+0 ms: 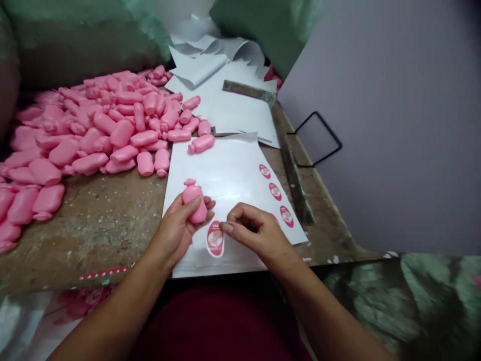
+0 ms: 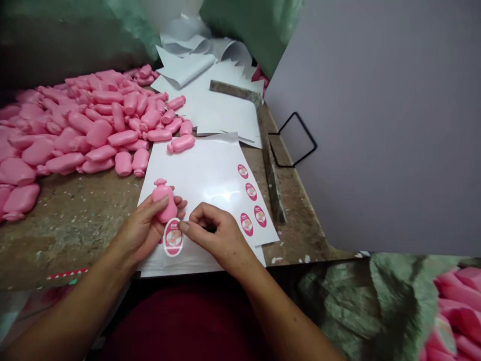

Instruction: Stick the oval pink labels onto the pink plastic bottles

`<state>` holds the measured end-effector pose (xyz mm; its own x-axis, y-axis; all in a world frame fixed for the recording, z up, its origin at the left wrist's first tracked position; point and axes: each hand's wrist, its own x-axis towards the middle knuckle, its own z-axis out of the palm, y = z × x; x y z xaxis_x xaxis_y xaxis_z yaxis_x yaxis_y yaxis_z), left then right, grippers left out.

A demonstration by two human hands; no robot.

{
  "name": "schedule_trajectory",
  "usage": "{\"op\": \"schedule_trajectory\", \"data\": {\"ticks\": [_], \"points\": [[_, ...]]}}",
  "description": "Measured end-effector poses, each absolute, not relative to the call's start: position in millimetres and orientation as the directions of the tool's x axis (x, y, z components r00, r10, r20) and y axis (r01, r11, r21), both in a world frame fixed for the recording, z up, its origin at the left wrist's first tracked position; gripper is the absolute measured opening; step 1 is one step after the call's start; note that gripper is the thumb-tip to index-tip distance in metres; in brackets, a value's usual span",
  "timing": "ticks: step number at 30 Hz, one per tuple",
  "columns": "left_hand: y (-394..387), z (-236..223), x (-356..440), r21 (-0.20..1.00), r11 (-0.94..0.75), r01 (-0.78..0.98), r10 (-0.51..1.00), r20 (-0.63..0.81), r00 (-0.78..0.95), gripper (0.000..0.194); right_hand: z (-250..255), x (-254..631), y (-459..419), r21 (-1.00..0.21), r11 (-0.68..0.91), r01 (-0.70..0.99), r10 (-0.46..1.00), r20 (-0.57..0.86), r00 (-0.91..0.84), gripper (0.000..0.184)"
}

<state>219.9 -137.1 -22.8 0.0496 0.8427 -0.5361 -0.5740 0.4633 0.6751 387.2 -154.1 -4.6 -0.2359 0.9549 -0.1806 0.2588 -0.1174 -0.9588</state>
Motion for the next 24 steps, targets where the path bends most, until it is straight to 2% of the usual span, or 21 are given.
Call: {"op": "schedule_trajectory", "data": {"ticks": [3,6,9,13,24], "points": [[-144,-16,221,0.688,0.502,-0.524,0.852,-0.497,0.164,0.026,-3,390,-153,-0.97,-0.118,0.213,0.958,-0.168,-0.233,0.02],[-151,-8,223,0.644,0.538,-0.544,0.84,-0.462,0.284,0.041,-3,390,-152,-0.975,-0.129,0.179,0.96,-0.168,-0.224,0.021],[-156,-3,227,0.623,0.575,-0.531,0.817,-0.473,0.33,0.054,-3,390,-152,-0.978,-0.158,0.139,0.958,-0.186,-0.217,0.022],[-161,-3,230,0.649,0.58,-0.492,0.814,-0.469,0.341,0.063,-4,390,-152,-0.98,-0.168,0.106,0.96,-0.187,-0.209,0.023],[-166,-3,234,0.685,0.552,-0.476,0.834,-0.463,0.3,0.062,-11,391,-154,-0.976,-0.172,0.131,0.962,-0.195,-0.19,0.027]]}}
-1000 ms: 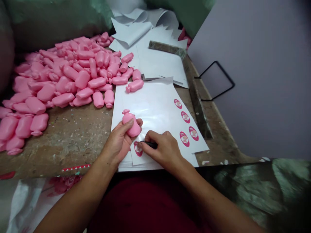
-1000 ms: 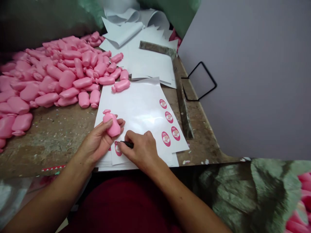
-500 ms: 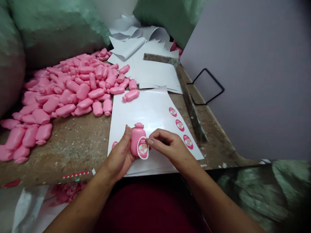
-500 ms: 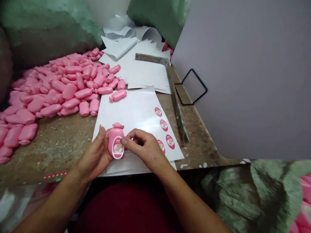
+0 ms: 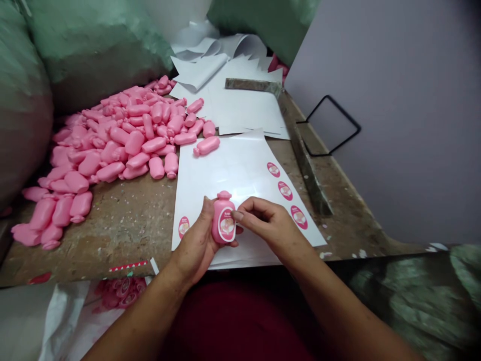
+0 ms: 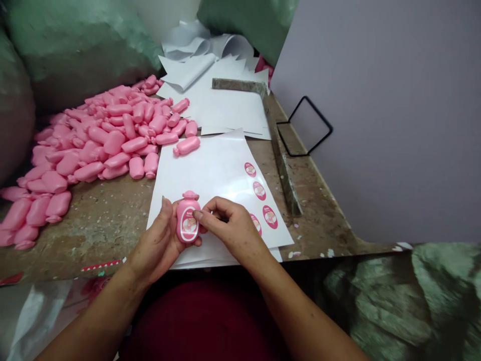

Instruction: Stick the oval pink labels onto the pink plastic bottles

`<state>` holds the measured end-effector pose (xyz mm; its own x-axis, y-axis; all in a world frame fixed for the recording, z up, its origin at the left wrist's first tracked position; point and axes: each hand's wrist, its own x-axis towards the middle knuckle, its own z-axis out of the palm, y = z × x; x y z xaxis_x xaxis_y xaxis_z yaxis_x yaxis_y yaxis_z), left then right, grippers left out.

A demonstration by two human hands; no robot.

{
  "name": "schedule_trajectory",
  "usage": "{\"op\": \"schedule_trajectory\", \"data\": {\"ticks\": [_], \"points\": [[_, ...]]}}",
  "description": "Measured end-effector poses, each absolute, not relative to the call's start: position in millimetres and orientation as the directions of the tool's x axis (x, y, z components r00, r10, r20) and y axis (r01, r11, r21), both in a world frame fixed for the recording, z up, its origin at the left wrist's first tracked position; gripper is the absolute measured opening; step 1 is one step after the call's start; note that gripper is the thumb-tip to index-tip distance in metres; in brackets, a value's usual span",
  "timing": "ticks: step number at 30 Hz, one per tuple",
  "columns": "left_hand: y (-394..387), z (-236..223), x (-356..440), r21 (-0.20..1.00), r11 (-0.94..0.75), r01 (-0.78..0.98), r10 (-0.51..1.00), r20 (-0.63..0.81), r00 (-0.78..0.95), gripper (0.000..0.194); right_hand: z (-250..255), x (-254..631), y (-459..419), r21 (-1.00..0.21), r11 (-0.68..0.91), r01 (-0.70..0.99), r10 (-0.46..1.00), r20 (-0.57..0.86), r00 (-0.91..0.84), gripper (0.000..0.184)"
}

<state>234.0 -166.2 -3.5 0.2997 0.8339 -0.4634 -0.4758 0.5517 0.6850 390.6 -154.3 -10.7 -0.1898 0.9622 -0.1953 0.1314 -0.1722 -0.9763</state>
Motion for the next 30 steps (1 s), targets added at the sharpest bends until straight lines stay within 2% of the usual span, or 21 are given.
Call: {"op": "schedule_trajectory", "data": {"ticks": [10,19,22,25,27,30], "points": [[-168,-8,234,0.721,0.538,-0.436,0.843,-0.45,0.295,0.065,-12,390,-155,-0.966,-0.244,0.082,0.95,-0.255,-0.177,0.028],[-170,-8,232,0.767,0.538,-0.35,0.839,-0.448,0.309,0.042,-12,387,-157,-0.963,-0.193,0.186,0.964,-0.222,-0.146,0.029],[-171,-8,232,0.767,0.541,-0.345,0.835,-0.442,0.329,0.038,-13,389,-161,-0.915,-0.098,0.391,0.989,-0.132,-0.061,0.027],[-172,-9,232,0.741,0.569,-0.357,0.815,-0.448,0.367,0.037,-16,395,-164,-0.804,0.029,0.595,0.997,0.068,0.043,0.021],[-172,-9,232,0.718,0.598,-0.357,0.794,-0.468,0.387,0.039,-18,399,-164,-0.803,0.044,0.595,0.989,0.12,0.089,0.021],[-173,-6,232,0.701,0.614,-0.362,0.78,-0.471,0.412,0.049,-17,399,-163,-0.897,0.012,0.443,0.997,0.045,0.065,0.022]]}}
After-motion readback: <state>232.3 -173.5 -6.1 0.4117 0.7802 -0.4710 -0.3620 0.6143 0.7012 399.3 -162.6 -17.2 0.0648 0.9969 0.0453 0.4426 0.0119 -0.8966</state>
